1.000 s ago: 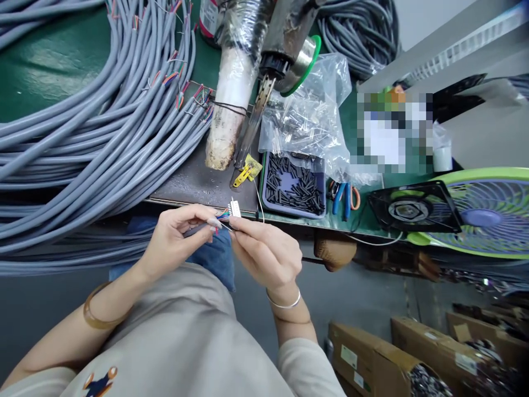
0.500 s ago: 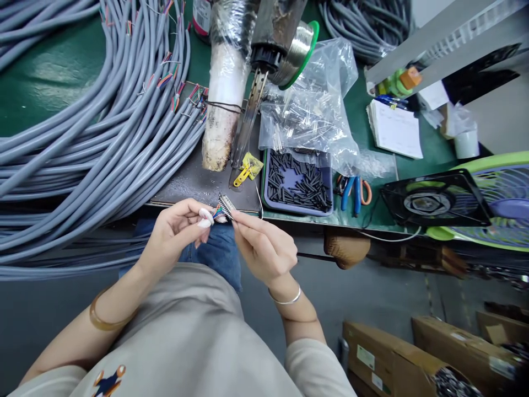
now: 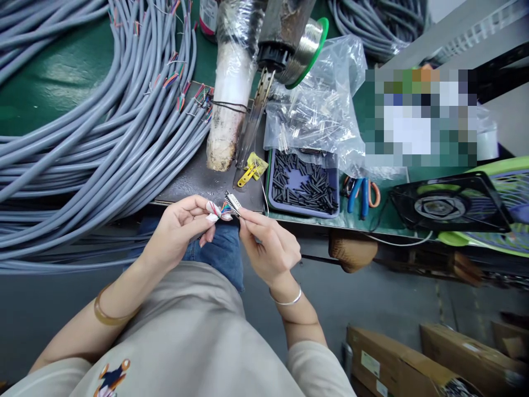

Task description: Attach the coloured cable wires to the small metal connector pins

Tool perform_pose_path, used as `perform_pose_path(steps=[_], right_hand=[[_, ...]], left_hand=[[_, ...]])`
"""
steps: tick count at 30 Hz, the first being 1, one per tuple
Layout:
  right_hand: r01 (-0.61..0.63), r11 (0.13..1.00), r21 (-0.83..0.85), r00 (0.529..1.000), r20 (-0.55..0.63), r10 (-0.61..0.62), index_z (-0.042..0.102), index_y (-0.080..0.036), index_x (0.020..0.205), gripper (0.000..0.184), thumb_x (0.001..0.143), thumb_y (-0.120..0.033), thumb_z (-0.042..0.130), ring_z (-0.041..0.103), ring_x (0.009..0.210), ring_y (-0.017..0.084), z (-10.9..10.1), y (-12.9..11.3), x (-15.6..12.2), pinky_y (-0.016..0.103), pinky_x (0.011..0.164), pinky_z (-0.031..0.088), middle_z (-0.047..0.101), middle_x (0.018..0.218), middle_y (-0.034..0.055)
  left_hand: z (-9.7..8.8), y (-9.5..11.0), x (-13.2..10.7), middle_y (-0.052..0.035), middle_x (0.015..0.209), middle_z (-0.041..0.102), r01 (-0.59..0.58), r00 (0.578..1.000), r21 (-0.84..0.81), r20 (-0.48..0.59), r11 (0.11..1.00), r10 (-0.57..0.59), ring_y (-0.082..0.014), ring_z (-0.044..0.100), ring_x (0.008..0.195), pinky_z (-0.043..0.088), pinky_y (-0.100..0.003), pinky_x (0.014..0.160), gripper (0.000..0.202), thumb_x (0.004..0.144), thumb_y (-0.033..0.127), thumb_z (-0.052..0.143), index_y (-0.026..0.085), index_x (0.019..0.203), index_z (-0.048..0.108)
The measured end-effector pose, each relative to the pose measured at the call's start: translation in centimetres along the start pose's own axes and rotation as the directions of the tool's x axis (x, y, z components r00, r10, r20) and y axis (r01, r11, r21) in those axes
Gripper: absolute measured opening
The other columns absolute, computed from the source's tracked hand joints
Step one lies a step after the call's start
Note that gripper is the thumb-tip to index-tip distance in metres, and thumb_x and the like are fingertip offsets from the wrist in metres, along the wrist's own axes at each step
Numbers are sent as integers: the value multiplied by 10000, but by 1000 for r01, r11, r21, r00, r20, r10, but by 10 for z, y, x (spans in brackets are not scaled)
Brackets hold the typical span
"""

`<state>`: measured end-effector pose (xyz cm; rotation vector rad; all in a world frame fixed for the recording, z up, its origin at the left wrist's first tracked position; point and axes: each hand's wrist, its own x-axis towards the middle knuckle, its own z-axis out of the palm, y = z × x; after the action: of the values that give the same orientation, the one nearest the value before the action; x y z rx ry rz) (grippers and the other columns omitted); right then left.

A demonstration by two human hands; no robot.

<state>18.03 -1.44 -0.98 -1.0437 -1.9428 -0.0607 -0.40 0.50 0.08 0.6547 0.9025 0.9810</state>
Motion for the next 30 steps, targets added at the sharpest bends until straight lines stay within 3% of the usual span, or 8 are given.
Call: perform_pose_path(steps=[7, 14, 22, 25, 30], right_hand=[[11, 1000, 29, 1000, -21, -10, 665, -203, 1029, 208, 902, -45, 712, 819, 880, 177, 1, 2, -2, 252, 769, 690, 837, 1006, 95], [25, 999, 30, 1000, -13, -24, 665, -205, 1064, 234, 897, -49, 713, 819, 886, 176, 1, 3, -6, 246, 777, 686, 837, 1015, 89], [29, 999, 41, 999, -28, -28, 666, -182, 1078, 245, 888, -39, 725, 818, 918, 176, 0, 1, -9, 250, 808, 690, 835, 1017, 92], [30, 999, 40, 999, -28, -29, 672, -190, 1059, 235, 886, -42, 728, 819, 912, 180, 0, 2, -10, 254, 794, 694, 835, 1026, 83], [-33, 998, 52, 999, -23, 35, 658, -218, 1001, 182, 911, -70, 711, 819, 867, 172, 1, 0, -9, 253, 728, 679, 837, 1020, 67]], left_hand=[[-1, -3, 1, 5, 582, 660, -12, 1000, -16, 11, 1000, 12, -96, 548, 479, 432, -191, 439, 130, 750, 226, 819, 158, 798, 720], [-7, -12, -3, -52, 856, 726, -126, 992, 45, 29, 991, 124, -97, 618, 571, 472, -208, 492, 76, 768, 178, 790, 160, 709, 746], [-13, -17, -8, -46, 941, 734, -236, 970, 112, 92, 965, 226, -74, 641, 623, 498, -173, 544, 146, 867, 107, 704, 170, 756, 775], [-14, -18, -8, -30, 881, 736, -235, 970, 113, 97, 965, 225, -77, 636, 629, 500, -164, 548, 99, 879, 118, 717, 183, 831, 774], [-10, -16, -5, 22, 603, 654, -151, 987, 73, 66, 986, 147, -94, 597, 536, 481, -167, 496, 110, 878, 247, 775, 176, 948, 729]])
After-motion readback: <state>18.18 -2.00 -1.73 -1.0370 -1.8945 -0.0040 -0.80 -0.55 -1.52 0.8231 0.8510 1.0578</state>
